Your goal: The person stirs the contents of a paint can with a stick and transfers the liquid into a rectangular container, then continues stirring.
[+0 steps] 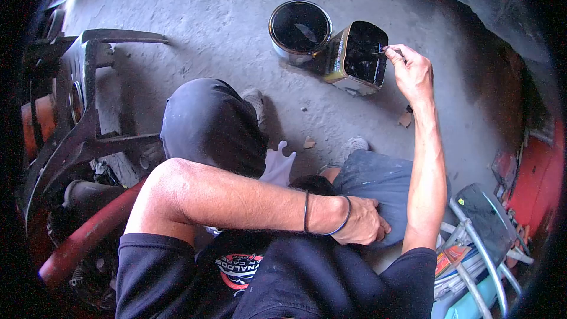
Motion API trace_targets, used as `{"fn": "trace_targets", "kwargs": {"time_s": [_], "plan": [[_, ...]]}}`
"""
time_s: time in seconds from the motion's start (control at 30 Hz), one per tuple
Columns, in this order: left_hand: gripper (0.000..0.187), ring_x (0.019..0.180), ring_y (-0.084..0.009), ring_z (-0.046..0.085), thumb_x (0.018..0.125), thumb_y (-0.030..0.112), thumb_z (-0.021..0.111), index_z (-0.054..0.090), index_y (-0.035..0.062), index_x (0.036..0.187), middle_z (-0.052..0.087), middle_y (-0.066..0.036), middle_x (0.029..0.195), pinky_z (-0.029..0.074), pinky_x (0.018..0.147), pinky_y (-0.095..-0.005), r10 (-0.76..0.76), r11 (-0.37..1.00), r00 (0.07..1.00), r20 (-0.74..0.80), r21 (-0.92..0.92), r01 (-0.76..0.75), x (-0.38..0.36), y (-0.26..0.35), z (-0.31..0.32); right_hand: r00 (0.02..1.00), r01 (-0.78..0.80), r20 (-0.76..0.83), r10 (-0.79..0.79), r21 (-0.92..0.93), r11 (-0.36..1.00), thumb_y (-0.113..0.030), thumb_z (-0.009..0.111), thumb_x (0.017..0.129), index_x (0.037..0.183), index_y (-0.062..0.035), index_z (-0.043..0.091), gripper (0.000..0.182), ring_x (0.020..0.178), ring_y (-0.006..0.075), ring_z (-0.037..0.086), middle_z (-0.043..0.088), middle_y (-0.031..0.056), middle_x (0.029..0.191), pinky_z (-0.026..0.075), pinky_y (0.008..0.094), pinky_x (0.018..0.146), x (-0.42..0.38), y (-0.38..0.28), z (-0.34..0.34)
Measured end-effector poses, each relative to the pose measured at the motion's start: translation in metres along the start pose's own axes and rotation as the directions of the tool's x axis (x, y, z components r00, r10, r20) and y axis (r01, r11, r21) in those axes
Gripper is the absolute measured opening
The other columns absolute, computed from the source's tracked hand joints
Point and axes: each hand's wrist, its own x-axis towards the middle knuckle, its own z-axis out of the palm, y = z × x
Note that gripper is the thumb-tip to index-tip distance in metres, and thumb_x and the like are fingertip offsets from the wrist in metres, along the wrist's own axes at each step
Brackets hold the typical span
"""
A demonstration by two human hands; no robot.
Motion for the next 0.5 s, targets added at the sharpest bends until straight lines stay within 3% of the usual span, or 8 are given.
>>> {"fn": "trace_targets", "kwargs": {"time_s": [0.07, 0.27, 0.33, 0.5], "plan": [[0.035, 0.148, -0.0209, 0.052, 0.09, 0.02, 0.072, 0.076, 0.0041, 0.121, 0.068, -0.003, 0.143, 0.052, 0.106, -0.0594, 0.007, 1.0, 1.0, 0.005, -0.008, -0.007, 0.002, -0.002, 0.0, 1.0, 0.003, -0.023, -0.003, 0.004, 1.0, -0.032, 0.071, 0.105, 0.116, -0.0095, 0.08, 0.027, 0.087, 0.0161, 0.073, 0.078, 0.0104, 0.089, 0.056, 0.0334, 0.079, -0.001, -0.003, 0.002], [0.036, 0.148, -0.0208, 0.052, 0.089, 0.022, 0.073, 0.077, 0.0057, 0.121, 0.068, -0.002, 0.143, 0.052, 0.106, -0.0602, -0.016, 0.999, 1.0, 0.025, -0.046, 0.017, 0.004, -0.003, -0.005, 0.973, 0.203, -0.101, -0.206, -0.037, 0.979, -0.029, 0.068, 0.105, 0.115, -0.0105, 0.081, 0.024, 0.098, 0.0296, 0.077, 0.08, 0.0107, 0.108, 0.058, 0.0383, 0.085, 0.001, 0.004, 0.008], [0.036, 0.148, -0.021, 0.052, 0.089, 0.022, 0.073, 0.077, 0.0056, 0.12, 0.068, -0.002, 0.143, 0.052, 0.106, -0.0605, -0.004, 1.0, 1.0, 0.02, -0.028, 0.005, 0.004, -0.004, -0.004, 0.983, 0.171, -0.047, -0.179, -0.143, 0.975, -0.027, 0.067, 0.105, 0.114, -0.0101, 0.08, 0.024, 0.103, 0.0332, 0.076, 0.079, 0.01, 0.111, 0.059, 0.0414, 0.088, 0.0, 0.006, 0.011], [0.034, 0.149, -0.0214, 0.052, 0.089, 0.022, 0.073, 0.078, 0.005, 0.118, 0.068, -0.002, 0.143, 0.053, 0.106, -0.0612, 0.023, 1.0, 0.999, 0.022, 0.009, -0.023, 0.004, -0.006, -0.003, 0.981, 0.192, 0.07, -0.183, -0.155, 0.969, -0.025, 0.066, 0.103, 0.112, -0.0099, 0.081, 0.023, 0.101, 0.035, 0.076, 0.079, 0.0107, 0.109, 0.059, 0.0445, 0.088, -0.001, 0.015, 0.019]]}}
